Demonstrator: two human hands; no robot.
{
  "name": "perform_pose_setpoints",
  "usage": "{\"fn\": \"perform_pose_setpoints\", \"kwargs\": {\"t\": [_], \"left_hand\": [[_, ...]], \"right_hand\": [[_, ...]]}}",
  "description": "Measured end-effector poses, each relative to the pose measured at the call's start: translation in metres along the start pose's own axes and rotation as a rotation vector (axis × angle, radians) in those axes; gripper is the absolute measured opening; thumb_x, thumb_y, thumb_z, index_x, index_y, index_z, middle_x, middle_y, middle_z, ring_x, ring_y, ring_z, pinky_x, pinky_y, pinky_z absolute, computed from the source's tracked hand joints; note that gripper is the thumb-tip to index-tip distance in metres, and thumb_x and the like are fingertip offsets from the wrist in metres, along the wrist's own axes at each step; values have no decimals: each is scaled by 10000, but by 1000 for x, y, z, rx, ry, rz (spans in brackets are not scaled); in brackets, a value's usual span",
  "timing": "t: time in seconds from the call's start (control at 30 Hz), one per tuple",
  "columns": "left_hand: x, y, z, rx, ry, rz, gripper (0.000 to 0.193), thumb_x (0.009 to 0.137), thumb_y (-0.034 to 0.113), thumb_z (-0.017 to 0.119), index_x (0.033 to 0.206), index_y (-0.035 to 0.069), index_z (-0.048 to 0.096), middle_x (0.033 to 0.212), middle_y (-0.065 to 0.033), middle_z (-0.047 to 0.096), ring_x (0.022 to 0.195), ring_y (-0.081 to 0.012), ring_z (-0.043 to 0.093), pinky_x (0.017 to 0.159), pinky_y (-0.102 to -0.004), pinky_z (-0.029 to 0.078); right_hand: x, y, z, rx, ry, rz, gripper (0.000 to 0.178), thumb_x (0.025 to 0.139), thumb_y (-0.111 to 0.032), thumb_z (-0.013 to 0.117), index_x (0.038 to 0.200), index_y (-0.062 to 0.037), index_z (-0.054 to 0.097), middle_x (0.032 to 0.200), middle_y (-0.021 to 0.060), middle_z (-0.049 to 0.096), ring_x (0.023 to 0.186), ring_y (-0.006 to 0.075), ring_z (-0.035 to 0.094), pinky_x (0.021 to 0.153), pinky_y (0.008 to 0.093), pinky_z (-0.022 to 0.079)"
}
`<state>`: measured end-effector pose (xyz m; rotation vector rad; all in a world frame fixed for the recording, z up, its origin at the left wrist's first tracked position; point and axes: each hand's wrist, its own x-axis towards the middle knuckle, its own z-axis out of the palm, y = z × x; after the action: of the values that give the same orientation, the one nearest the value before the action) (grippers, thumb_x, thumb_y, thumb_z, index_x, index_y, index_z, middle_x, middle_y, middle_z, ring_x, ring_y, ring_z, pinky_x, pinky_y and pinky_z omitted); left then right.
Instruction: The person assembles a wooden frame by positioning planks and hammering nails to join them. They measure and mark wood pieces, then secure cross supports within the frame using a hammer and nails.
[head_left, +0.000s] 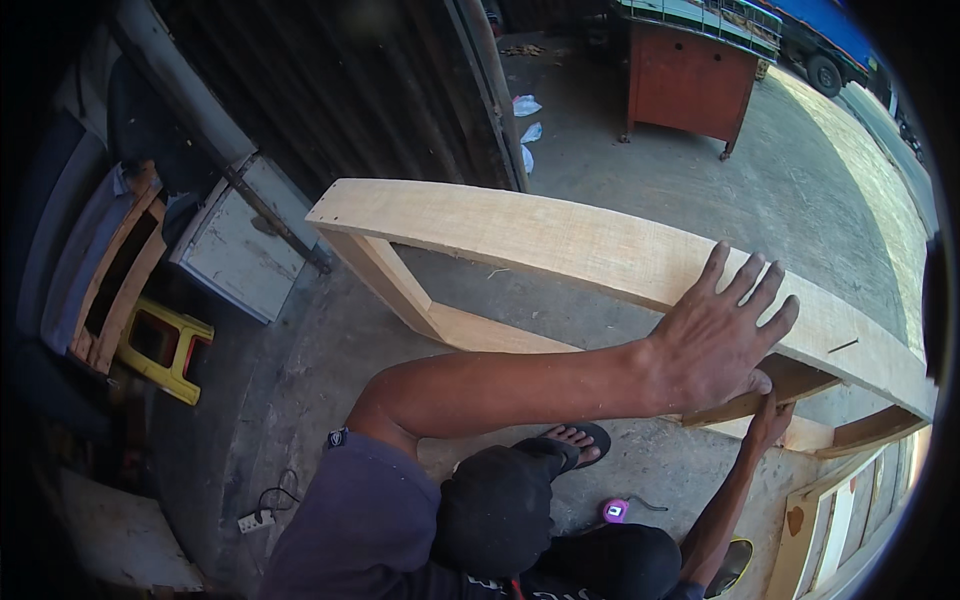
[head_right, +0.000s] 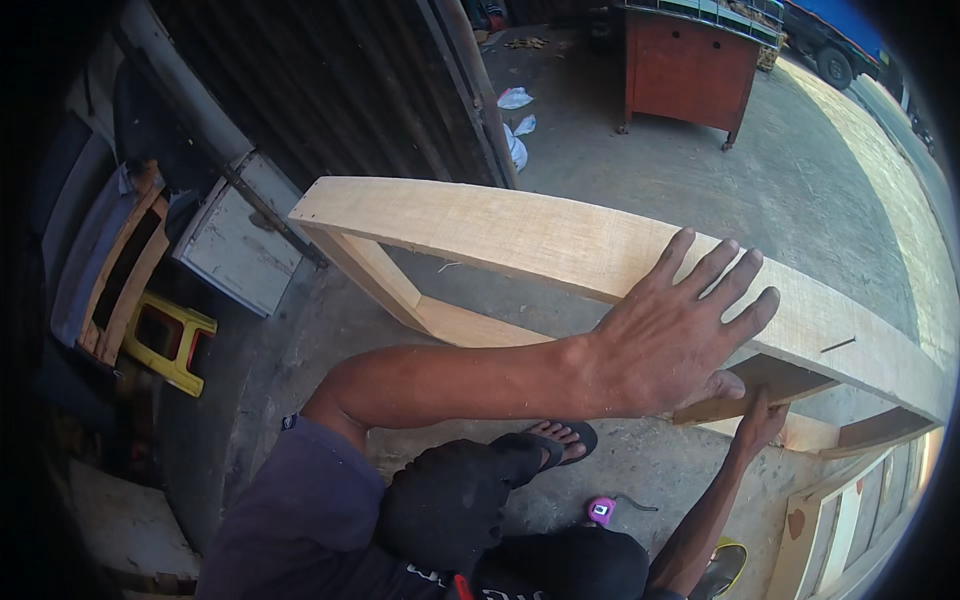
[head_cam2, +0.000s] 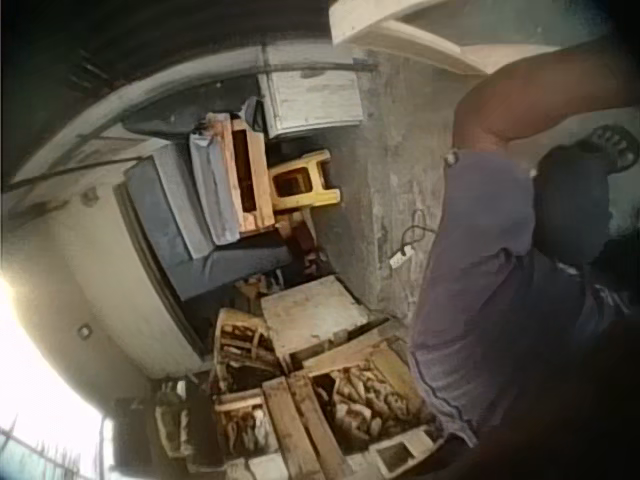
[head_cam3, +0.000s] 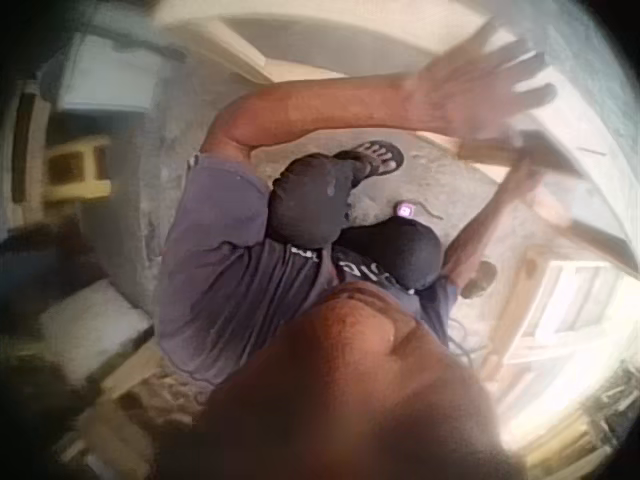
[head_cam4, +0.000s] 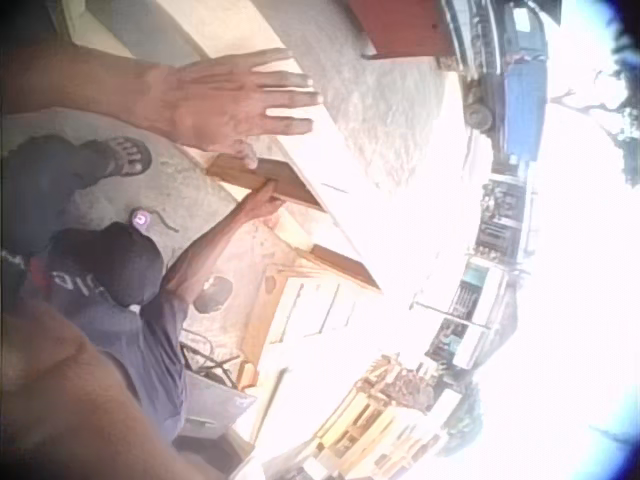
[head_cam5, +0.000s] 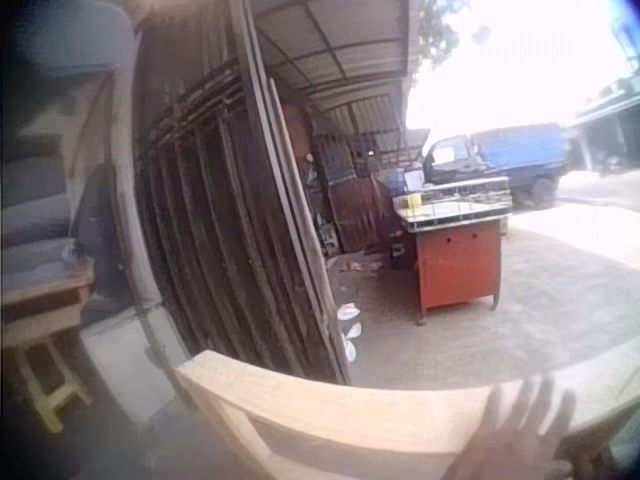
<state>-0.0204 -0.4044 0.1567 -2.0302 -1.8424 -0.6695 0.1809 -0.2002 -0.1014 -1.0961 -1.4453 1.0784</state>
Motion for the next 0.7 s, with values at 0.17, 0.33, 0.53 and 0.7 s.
{"fn": "perform_pose_setpoints", "kwargs": {"t": [0.17, 0.33, 0.53, 0.7], "left_hand": [[-53, -23, 5, 224, -37, -183, 787, 935, 382, 744, 1554, 0, 440, 1557, -313, 440, 1484, -430, 395, 1245, -598, 275], [-57, -23, 12, 324, 84, -160, 700, 888, 271, 787, 1484, 15, 526, 1523, -258, 511, 1454, -386, 456, 1223, -502, 333], [-52, -9, 8, 268, 82, -212, 708, 853, 251, 827, 1481, 70, 552, 1506, -209, 540, 1441, -346, 474, 1191, -514, 327], [-64, 15, 35, -58, 202, 321, 525, 880, 132, 744, 1369, 17, 595, 1404, -219, 579, 1344, -360, 545, 1097, -545, 444]], "right_hand": [[-49, -4, 14, -56, -24, -73, 409, 1010, -204, 660, 1311, 68, 613, 1200, 168, 695, 1072, 236, 656, 972, 371, 510], [-66, -25, 16, 69, -140, -41, 339, 1006, -170, 671, 1258, 53, 634, 1157, 133, 708, 1046, 198, 659, 955, 348, 515], [-76, -38, 4, 183, -216, 101, 382, 973, -173, 705, 1272, 54, 639, 1165, 134, 733, 1068, 200, 672, 954, 342, 511], [-55, -40, -20, 187, -432, 165, 459, 932, -176, 733, 1311, 59, 622, 1228, 169, 727, 1138, 239, 678, 1005, 383, 505]]}}
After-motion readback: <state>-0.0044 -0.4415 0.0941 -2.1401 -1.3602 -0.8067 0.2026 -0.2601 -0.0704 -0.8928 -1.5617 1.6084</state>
